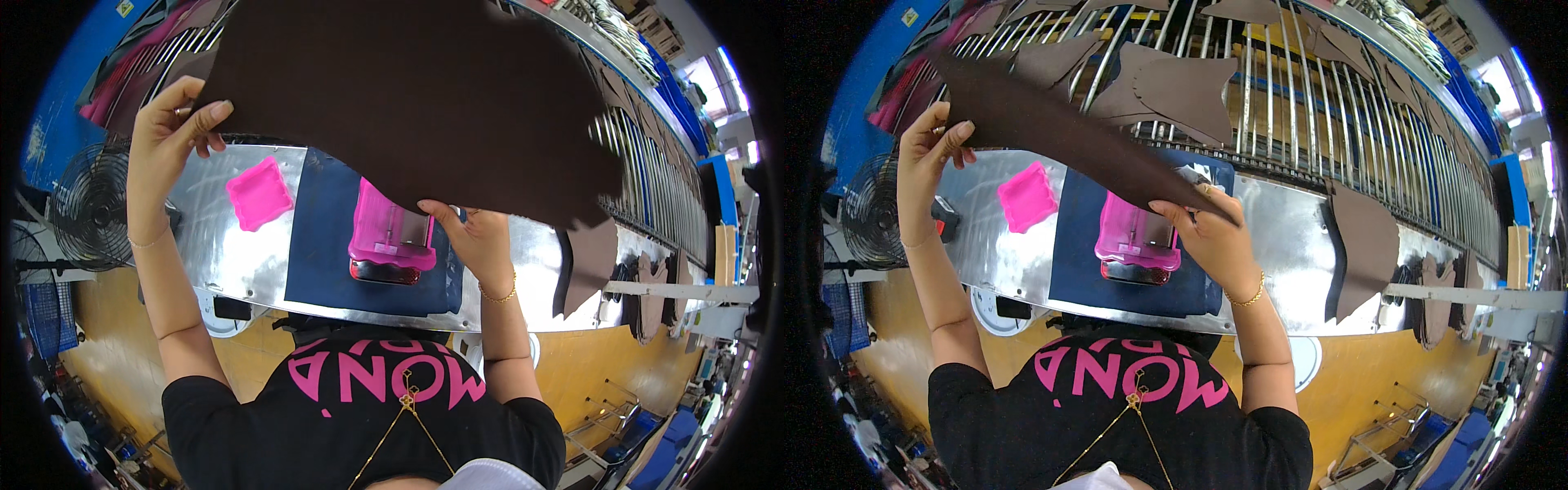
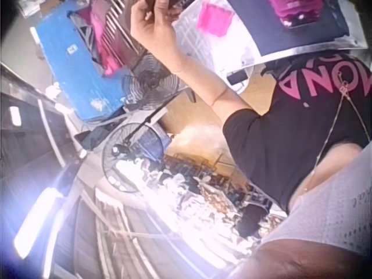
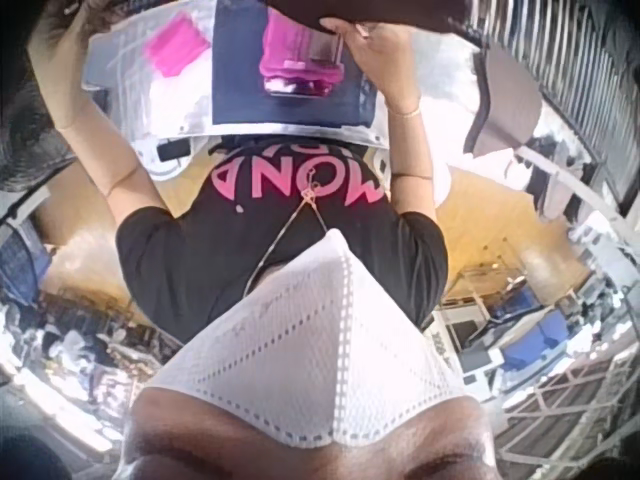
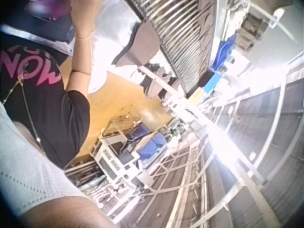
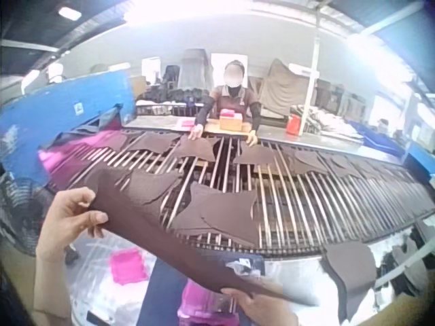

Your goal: The person repeatedly picks up brown fabric pieces from a conveyor belt and applies a dark substance from a pink roller applicator to the edges. The person refills the applicator from a bucket using a ladle and continues the process.

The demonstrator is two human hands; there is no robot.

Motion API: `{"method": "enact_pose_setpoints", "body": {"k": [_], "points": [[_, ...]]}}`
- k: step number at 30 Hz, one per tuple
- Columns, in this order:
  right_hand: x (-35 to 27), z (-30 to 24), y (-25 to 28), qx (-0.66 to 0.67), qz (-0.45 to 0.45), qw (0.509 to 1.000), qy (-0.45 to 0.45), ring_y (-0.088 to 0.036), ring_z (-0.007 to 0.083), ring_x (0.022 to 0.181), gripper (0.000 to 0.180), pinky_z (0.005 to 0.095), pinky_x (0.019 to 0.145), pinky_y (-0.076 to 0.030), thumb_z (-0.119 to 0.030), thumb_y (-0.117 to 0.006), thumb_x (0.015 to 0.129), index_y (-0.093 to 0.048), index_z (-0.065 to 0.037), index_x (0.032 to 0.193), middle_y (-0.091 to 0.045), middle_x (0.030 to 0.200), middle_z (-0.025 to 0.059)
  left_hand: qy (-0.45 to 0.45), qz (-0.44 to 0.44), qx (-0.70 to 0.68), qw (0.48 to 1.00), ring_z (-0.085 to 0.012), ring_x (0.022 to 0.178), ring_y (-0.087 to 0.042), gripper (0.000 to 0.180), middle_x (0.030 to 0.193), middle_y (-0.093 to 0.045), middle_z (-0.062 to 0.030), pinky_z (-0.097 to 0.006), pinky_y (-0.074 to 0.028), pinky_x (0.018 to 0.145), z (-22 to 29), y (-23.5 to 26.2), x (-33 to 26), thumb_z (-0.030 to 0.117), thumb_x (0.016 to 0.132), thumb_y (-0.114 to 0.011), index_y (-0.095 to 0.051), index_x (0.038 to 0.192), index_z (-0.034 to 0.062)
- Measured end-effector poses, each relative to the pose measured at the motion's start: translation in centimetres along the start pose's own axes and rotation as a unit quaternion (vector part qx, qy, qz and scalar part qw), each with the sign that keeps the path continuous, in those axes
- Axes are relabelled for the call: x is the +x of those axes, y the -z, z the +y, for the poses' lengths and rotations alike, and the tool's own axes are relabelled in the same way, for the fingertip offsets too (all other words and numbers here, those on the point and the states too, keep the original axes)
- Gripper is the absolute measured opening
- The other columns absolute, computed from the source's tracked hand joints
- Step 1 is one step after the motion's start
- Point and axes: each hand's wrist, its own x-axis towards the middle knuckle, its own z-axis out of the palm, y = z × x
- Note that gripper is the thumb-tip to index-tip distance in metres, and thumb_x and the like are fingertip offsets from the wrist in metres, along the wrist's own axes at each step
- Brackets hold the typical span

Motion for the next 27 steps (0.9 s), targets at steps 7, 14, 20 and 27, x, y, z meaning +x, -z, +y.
{"method": "enact_pose_setpoints", "body": {"k": [7,14,20,27], "points": [[-2.9,1.8,2.4,-0.073,-0.03,0.996,-0.029,-0.059,0.0249,0.068,0.026,0.0328,0.066,-0.045,-0.004,-0.071,0.074,-0.067,-0.007,0.099,-0.067,0.084,0.0088,0.101,-0.092,-0.036,0.99,-0.0071,0.053,-0.059,0.015,0.069,-0.06,-0.001,-0.021,-0.045,0.048,-1.5,-3.2,-2.8,0.008,0.087,-0.065,-0.06,0.094,-0.0047],[-8.3,2.9,6.7,-0.104,-0.057,0.984,-0.134,-0.061,0.0249,0.076,0.025,0.0336,0.075,-0.043,-0.004,-0.06,0.075,-0.066,-0.005,0.098,-0.069,0.09,0.0093,-0.045,-0.279,0.106,0.953,-0.0138,0.049,-0.057,0.006,0.064,-0.057,-0.006,-0.026,-0.045,0.047,-0.7,-10.3,-1.5,0.003,0.083,-0.063,-0.062,0.082,-0.0024],[-15.7,4.3,12.5,-0.013,0.116,0.949,-0.292,-0.057,0.0123,0.078,0.013,0.0258,0.072,-0.046,-0.001,-0.065,0.085,-0.065,0.0,0.098,-0.066,0.086,0.0048,-0.216,-0.339,0.16,0.901,-0.0303,0.07,-0.06,0.013,0.076,-0.057,-0.0092,-0.041,-0.048,0.062,1.5,-15.6,-0.3,0.018,0.077,-0.068,-0.068,0.079,0.0051],[-15.3,-1.2,21.2,-0.264,0.318,0.892,-0.183,-0.051,0.0081,0.075,0.016,0.0204,0.069,-0.04,-0.009,-0.063,0.09,-0.064,0.006,0.094,-0.063,0.084,0.0028,-0.293,-0.318,0.011,0.902,-0.0273,0.064,-0.057,0.051,0.091,-0.054,-0.0083,-0.036,-0.048,0.058,4.9,-22.2,1.2,0.026,0.073,-0.076,-0.057,0.119,0.0139]]}}
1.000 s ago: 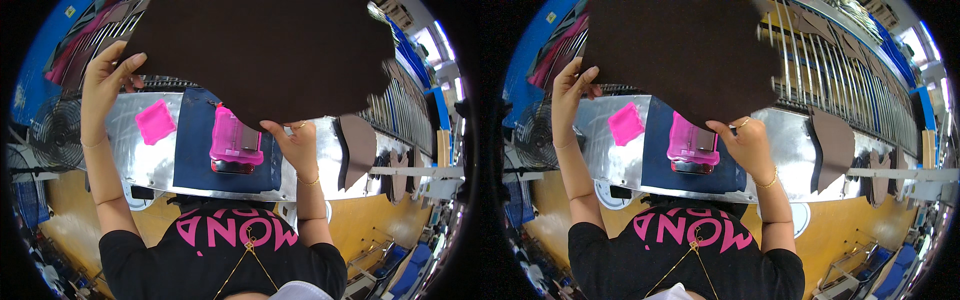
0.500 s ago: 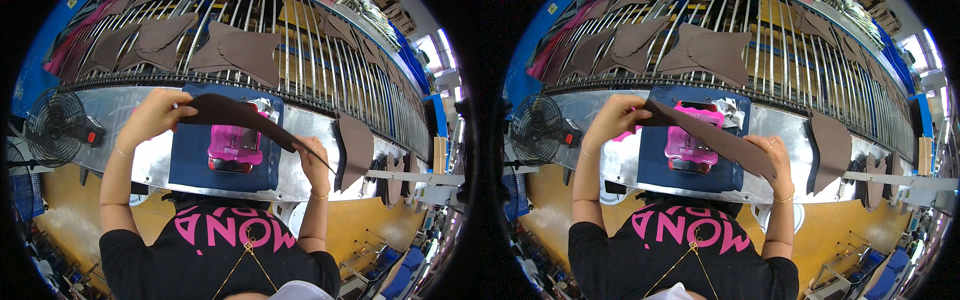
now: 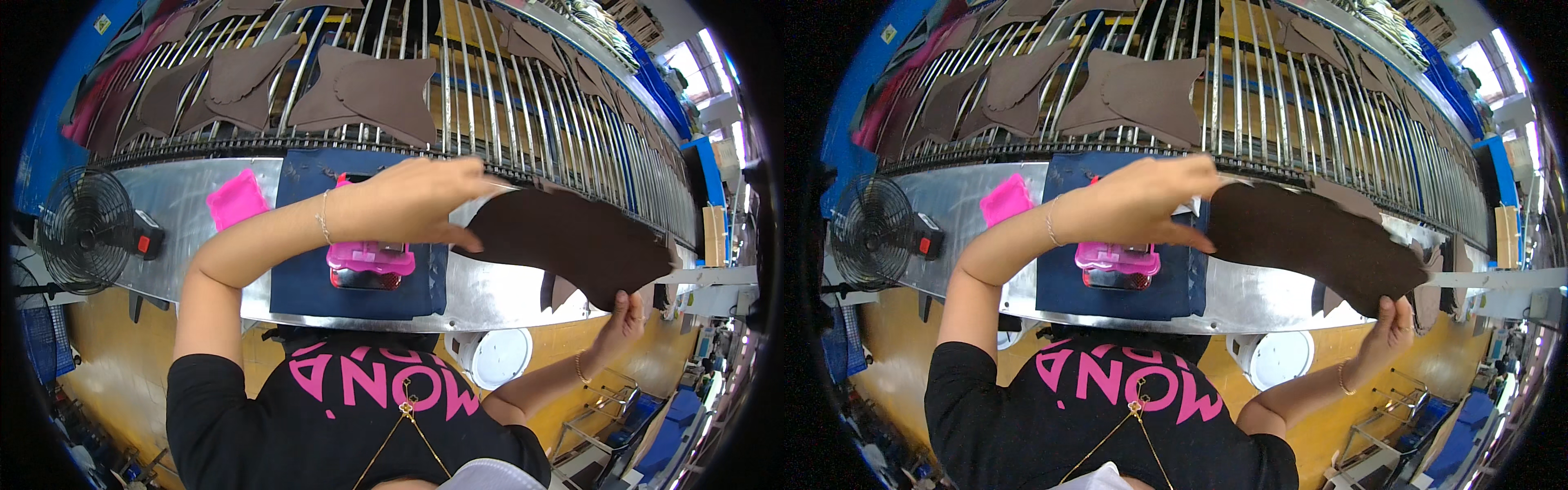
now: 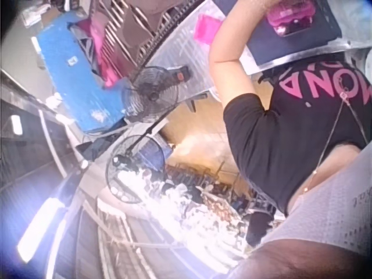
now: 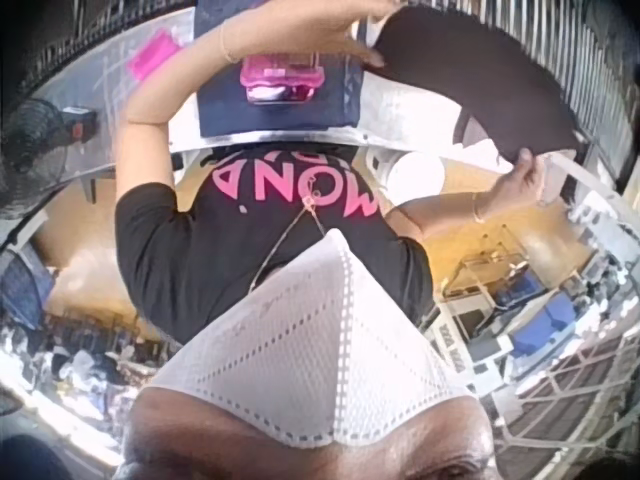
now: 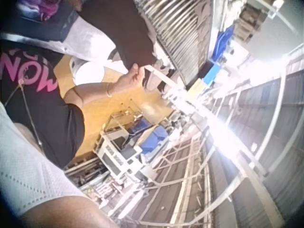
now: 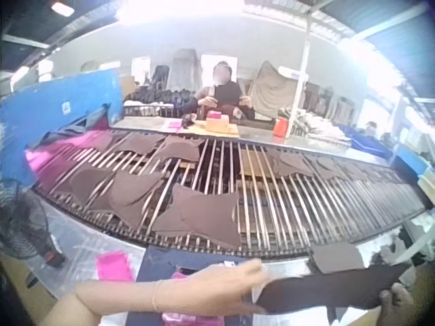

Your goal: The person repeatedly picks up brown fabric pieces from a conveyor belt and applies a dark substance from a pink roller applicator to the edges. The person refills the applicator from a bucket using a ladle and continues the process.

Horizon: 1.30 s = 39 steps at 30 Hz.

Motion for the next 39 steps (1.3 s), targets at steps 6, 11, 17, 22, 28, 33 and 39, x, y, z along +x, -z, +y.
{"method": "enact_pose_setpoints", "body": {"k": [6,11,17,22,28,33,39], "points": [[5.7,-8.8,-1.4,-0.233,-0.138,0.925,0.267,-0.056,0.0194,0.072,0.017,0.0326,0.079,-0.041,-0.003,-0.065,0.079,-0.068,-0.006,0.096,-0.061,0.076,0.0075,-0.055,-0.002,0.149,0.987,-0.0264,0.07,-0.062,0.059,0.095,-0.056,-0.0079,-0.035,-0.051,0.059,2.9,2.3,3.6,0.032,0.077,-0.072,-0.05,0.129,0.0142],[8.5,-11.8,-5.0,-0.291,-0.181,0.88,0.33,-0.059,0.019,0.078,0.03,0.0392,0.093,-0.034,-0.008,-0.068,0.077,-0.066,-0.011,0.106,-0.066,0.086,0.004,0.038,-0.061,0.157,0.985,-0.0343,0.076,-0.064,0.023,0.082,-0.065,-0.0159,-0.04,-0.051,0.065,-1.5,0.3,4.5,0.023,0.083,-0.064,-0.066,0.1,0.0069],[7.6,-6.1,-3.3,-0.243,0.052,0.964,0.093,-0.061,0.0256,0.095,0.035,0.0357,0.09,-0.042,-0.021,-0.066,0.086,-0.063,-0.005,0.116,-0.066,0.112,0.0105,0.333,0.136,-0.288,0.888,-0.0102,0.043,-0.051,0.027,0.074,-0.062,-0.0061,-0.023,-0.044,0.039,-12.0,2.6,1.6,0.016,0.093,-0.054,-0.056,0.113,-0.0011],[1.9,17.3,-0.6,-0.408,-0.026,0.901,-0.146,-0.061,0.0378,0.094,0.049,0.0429,0.086,-0.045,-0.042,-0.065,0.085,-0.063,-0.002,0.114,-0.064,0.099,0.024,0.387,0.292,-0.405,0.776,-0.0105,0.056,-0.052,0.021,0.088,-0.058,-0.0029,-0.02,-0.042,0.043,-23.1,2.5,-1.4,0.018,0.094,-0.054,-0.052,0.112,0.0058],[-4.3,22.2,-6.1,-0.419,-0.094,0.838,-0.338,-0.054,0.0444,0.104,0.071,0.0458,0.092,-0.043,-0.054,-0.068,0.077,-0.062,0.011,0.105,-0.061,0.104,0.0316,0.435,0.393,-0.423,0.691,-0.0162,0.055,-0.057,0.022,0.09,-0.058,-0.0079,-0.023,-0.044,0.041,-30.9,1.0,-3.2,0.014,0.092,-0.057,-0.05,0.11,0.0038],[-4.0,19.0,-7.1,-0.457,0.035,0.835,-0.305,-0.057,0.042,0.099,0.05,0.0455,0.085,-0.047,-0.028,-0.077,0.076,-0.057,0.007,0.106,-0.062,0.099,0.027,0.476,0.384,-0.432,0.663,-0.0232,0.06,-0.064,0.036,0.093,-0.059,-0.0146,-0.027,-0.051,0.043,-31.8,1.5,-3.2,0.017,0.089,-0.064,-0.044,0.113,-0.0011],[-0.3,11.5,-7.0,-0.325,0.031,0.91,-0.258,-0.058,0.0404,0.102,0.034,0.0465,0.08,-0.046,-0.02,-0.063,0.089,-0.046,0.004,0.107,-0.058,0.113,0.0259,0.544,0.314,-0.182,0.756,-0.0199,0.055,-0.061,0.073,0.094,-0.057,-0.0208,-0.027,-0.05,0.041,-27.5,3.4,-5.7,0.032,0.084,-0.069,-0.026,0.133,-0.0009]]}}
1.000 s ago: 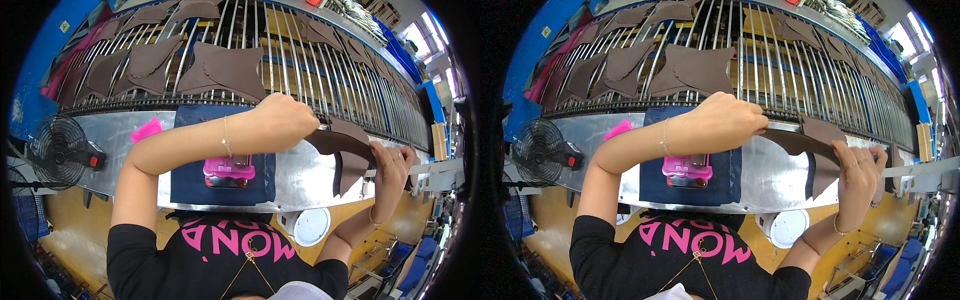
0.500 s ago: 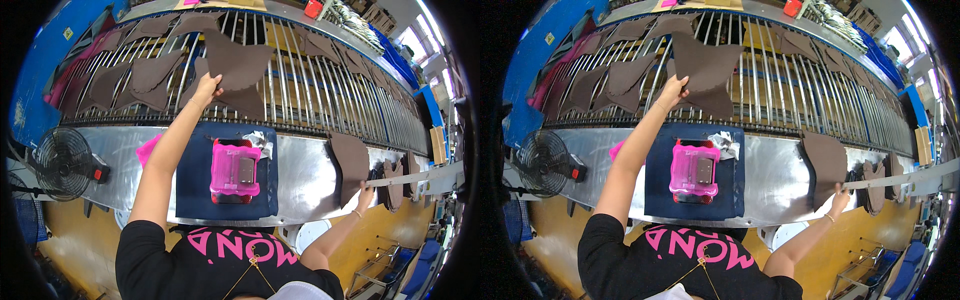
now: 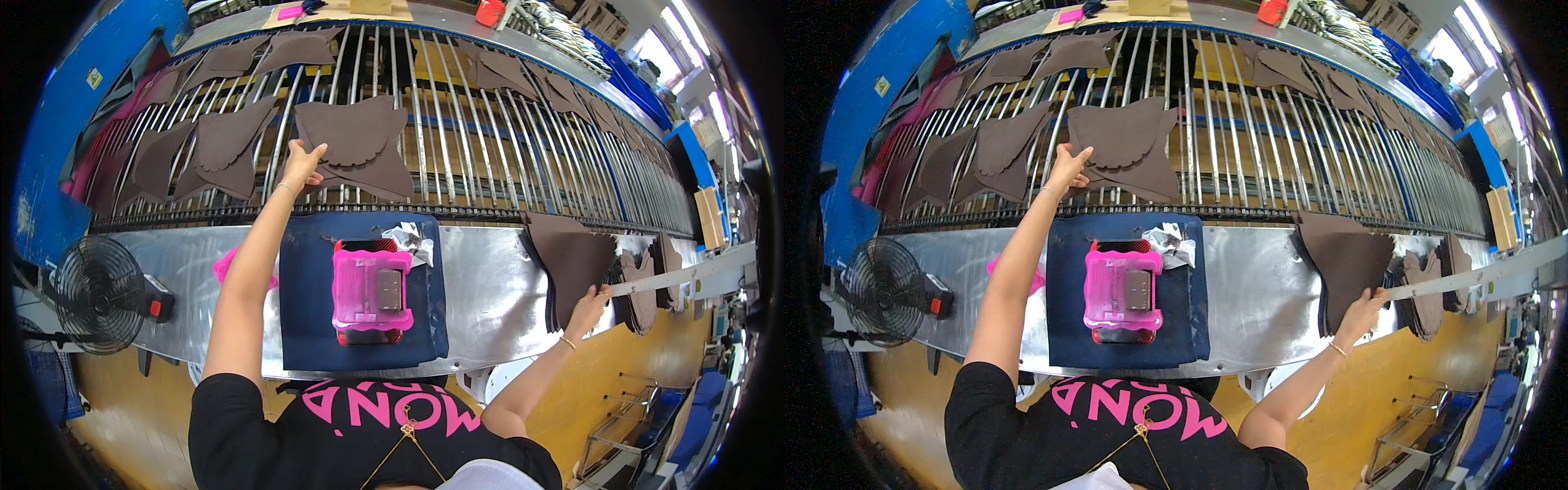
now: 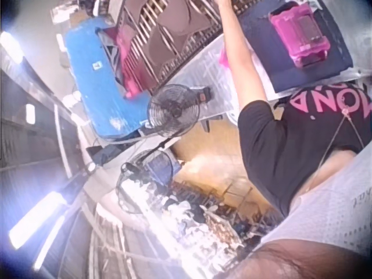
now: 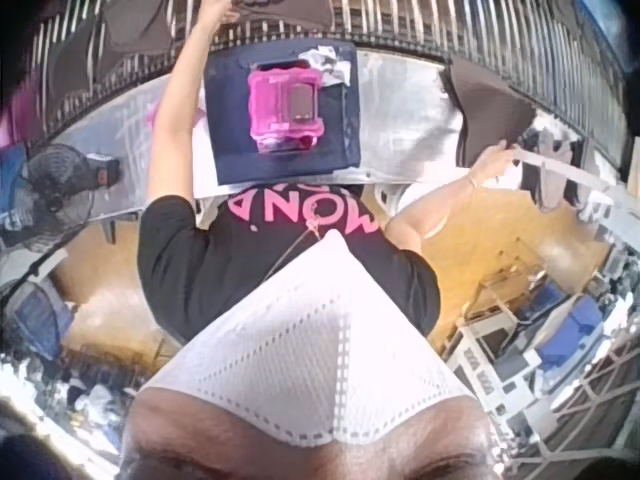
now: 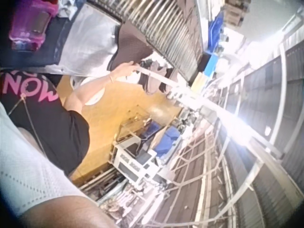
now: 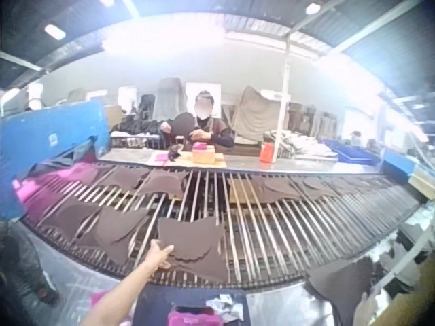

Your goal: The person repeatedly picks up brown fabric pieces from a conveyor belt and applies a dark substance from a pink roller applicator to the edges. The person refills the applicator from a bucket using a ladle and continues the process.

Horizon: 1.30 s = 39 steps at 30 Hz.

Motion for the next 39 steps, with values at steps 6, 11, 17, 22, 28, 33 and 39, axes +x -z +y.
{"method": "enact_pose_setpoints", "body": {"k": [6,11,17,22,28,33,39], "points": [[-1.7,-9.4,6.5,0.215,0.092,0.951,0.204,-0.055,0.0302,0.099,0.04,0.0378,0.088,-0.042,-0.027,-0.059,0.094,-0.046,0.006,0.114,-0.057,0.113,0.019,-0.242,-0.176,0.075,0.951,-0.0116,0.068,-0.061,0.07,0.1,-0.058,-0.0113,-0.024,-0.052,0.061,5.5,1.0,-9.4,0.037,0.082,-0.072,-0.04,0.134,0.0022],[-5.9,-17.8,6.5,0.522,-0.052,0.814,0.25,-0.047,0.0123,0.094,0.033,0.0252,0.085,-0.037,-0.02,-0.067,0.088,-0.054,0.006,0.103,-0.046,0.105,0.005,-0.434,-0.169,0.072,0.882,-0.0092,0.082,-0.063,0.049,0.093,-0.062,-0.0053,-0.023,-0.052,0.074,10.3,2.1,-18.0,0.027,0.085,-0.069,-0.051,0.122,0.0],[-11.1,-22.4,7.4,0.533,-0.365,0.724,0.242,-0.057,0.0087,0.078,0.024,0.0229,0.07,-0.044,-0.011,-0.07,0.084,-0.06,0.002,0.102,-0.065,0.089,0.0056,-0.271,-0.184,-0.099,0.94,-0.0042,0.071,-0.061,0.021,0.086,-0.064,0.0005,-0.02,-0.052,0.048,11.5,9.0,-24.0,0.016,0.094,-0.056,-0.059,0.109,0.0011],[-14.4,-23.7,5.3,0.419,-0.331,0.709,0.461,-0.059,0.0284,0.07,0.012,0.0335,0.066,-0.046,-0.007,-0.071,0.079,-0.063,0.0,0.085,-0.063,0.076,0.0137,-0.286,-0.022,0.026,0.958,-0.0003,0.053,-0.053,0.015,0.076,-0.062,0.0011,-0.014,-0.035,0.04,8.6,15.8,-25.8,0.012,0.092,-0.06,-0.061,0.103,0.0031],[-17.0,-23.7,3.1,0.438,-0.311,0.693,0.48,-0.057,0.0271,0.063,0.016,0.0327,0.07,-0.045,-0.007,-0.077,0.071,-0.062,-0.003,0.07,-0.059,0.063,0.0084,-0.278,0.016,0.049,0.959,-0.004,0.051,-0.055,0.011,0.077,-0.063,-0.0003,-0.015,-0.038,0.041,7.8,18.0,-28.2,0.009,0.089,-0.064,-0.063,0.098,0.0021],[-16.0,-21.2,2.1,0.399,-0.349,0.713,0.458,-0.06,0.0236,0.062,0.009,0.0318,0.069,-0.046,-0.004,-0.077,0.07,-0.069,-0.003,0.074,-0.065,0.069,0.009,-0.267,-0.04,0.074,0.96,-0.0074,0.054,-0.059,0.01,0.076,-0.062,-0.0023,-0.018,-0.042,0.042,5.5,17.4,-27.8,0.006,0.088,-0.063,-0.062,0.096,-0.0003],[-12.9,-14.4,1.6,0.346,-0.352,0.772,0.4,-0.064,0.0179,0.071,0.013,0.0288,0.069,-0.047,-0.002,-0.076,0.071,-0.073,-0.002,0.084,-0.069,0.078,0.0075,-0.254,-0.164,0.157,0.94,-0.0112,0.051,-0.061,0.007,0.072,-0.055,-0.0052,-0.021,-0.042,0.042,4.2,9.9,-26.4,0.004,0.089,-0.059,-0.058,0.09,-0.0035]]}}
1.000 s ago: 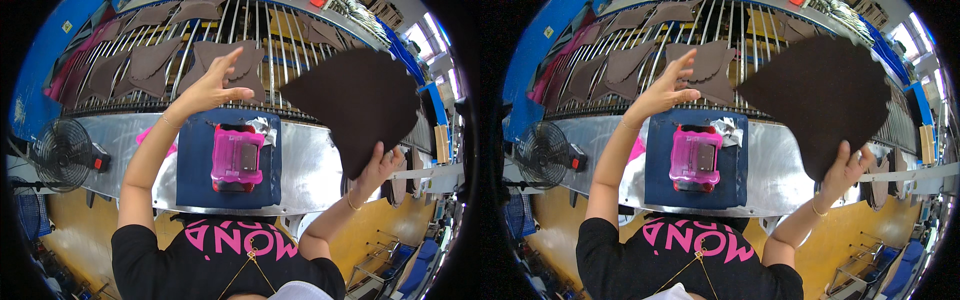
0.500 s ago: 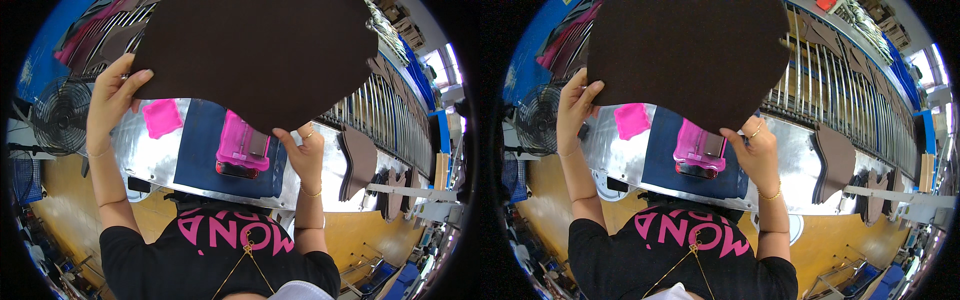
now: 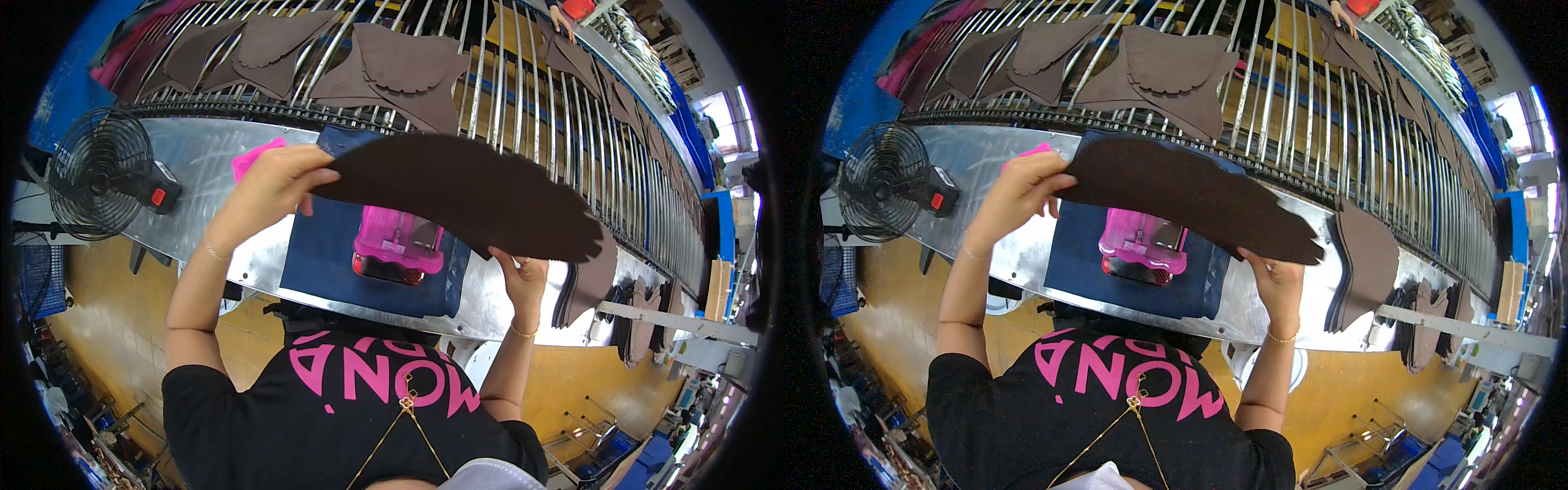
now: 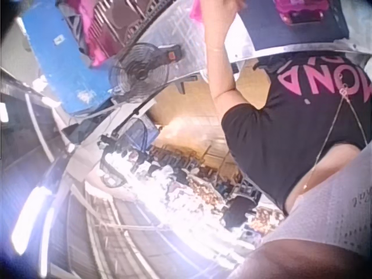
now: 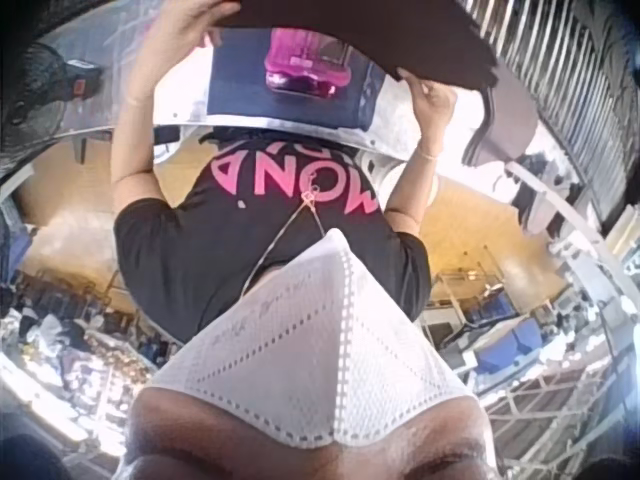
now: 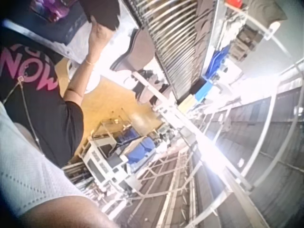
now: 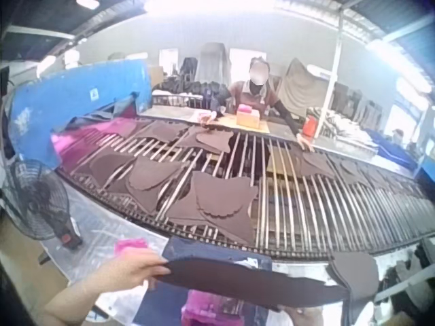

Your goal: The person repeatedly picks up brown fabric pieces from a conveyor belt and applies a dark substance from a pink roller applicator to the edges. The person refills the applicator from a bucket using a ladle and continues the process.

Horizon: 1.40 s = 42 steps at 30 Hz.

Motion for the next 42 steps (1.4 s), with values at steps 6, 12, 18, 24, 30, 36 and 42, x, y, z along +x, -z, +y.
{"method": "enact_pose_setpoints", "body": {"k": [6,12,18,24,30,36,42], "points": [[-5.9,4.7,4.1,0.016,0.05,0.988,-0.142,-0.062,0.017,0.082,0.02,0.0287,0.079,-0.045,-0.003,-0.077,0.07,-0.073,-0.003,0.09,-0.07,0.087,0.0056,-0.226,-0.016,0.116,0.967,-0.0198,0.064,-0.062,0.01,0.076,-0.057,-0.0068,-0.03,-0.047,0.051,1.4,-5.1,2.8,0.004,0.079,-0.066,-0.065,0.09,0.003],[-9.6,6.2,12.6,0.212,0.132,0.956,-0.156,-0.051,0.0055,0.069,0.012,0.02,0.064,-0.041,-0.003,-0.066,0.086,-0.068,0.002,0.097,-0.062,0.081,-0.0029,-0.277,-0.116,0.196,0.934,-0.0237,0.064,-0.059,0.011,0.083,-0.055,-0.0053,-0.034,-0.049,0.056,4.5,-8.7,5.6,0.015,0.078,-0.069,-0.067,0.088,0.0099],[-3.4,7.1,13.6,0.24,0.244,0.913,-0.221,-0.058,0.0078,0.083,0.03,0.0231,0.07,-0.049,-0.005,-0.059,0.091,-0.058,0.004,0.119,-0.064,0.101,0.0056,-0.25,0.02,0.121,0.96,-0.0269,0.069,-0.061,0.028,0.087,-0.057,-0.0077,-0.036,-0.049,0.06,6.0,-7.5,7.4,0.031,0.081,-0.068,-0.065,0.099,0.0093],[7.6,14.5,11.2,0.266,0.144,0.913,-0.275,-0.062,0.0101,0.077,0.039,0.0227,0.054,-0.05,-0.011,-0.058,0.091,-0.052,0.001,0.127,-0.065,0.101,0.0072,-0.106,0.06,0.072,0.99,-0.0101,0.057,-0.046,0.028,0.08,-0.052,-0.0028,-0.024,-0.039,0.052,5.2,-2.9,5.4,0.017,0.084,-0.068,-0.064,0.11,0.0086],[15.4,21.5,6.4,0.232,0.056,0.893,-0.381,-0.053,0.0083,0.056,0.034,0.0205,0.047,-0.044,-0.011,-0.057,0.092,-0.055,-0.004,0.125,-0.064,0.083,0.0026,-0.031,0.146,0.051,0.988,-0.0029,0.054,-0.036,0.029,0.078,-0.048,0.0011,-0.019,-0.028,0.047,2.2,0.3,1.8,0.01,0.085,-0.067,-0.064,0.113,0.0068],[15.2,26.7,7.2,-0.125,0.105,0.965,-0.206,-0.067,0.0245,0.078,0.045,0.0338,0.07,-0.052,-0.034,-0.069,0.082,-0.065,-0.001,0.113,-0.07,0.087,0.0109,-0.027,0.187,0.012,0.982,-0.0008,0.054,-0.033,0.027,0.08,-0.047,0.0022,-0.018,-0.025,0.047,0.7,0.6,1.2,0.007,0.087,-0.065,-0.063,0.113,0.006],[2.5,20.2,11.3,-0.393,0.315,0.808,-0.305,-0.057,0.0286,0.106,0.05,0.0429,0.09,-0.045,-0.047,-0.072,0.074,-0.068,-0.011,0.109,-0.063,0.11,0.0167,-0.023,0.194,0.013,0.981,-0.0006,0.055,-0.034,0.025,0.082,-0.047,0.003,-0.017,-0.027,0.048,0.0,0.3,1.4,0.007,0.088,-0.064,-0.062,0.113,0.006]]}}
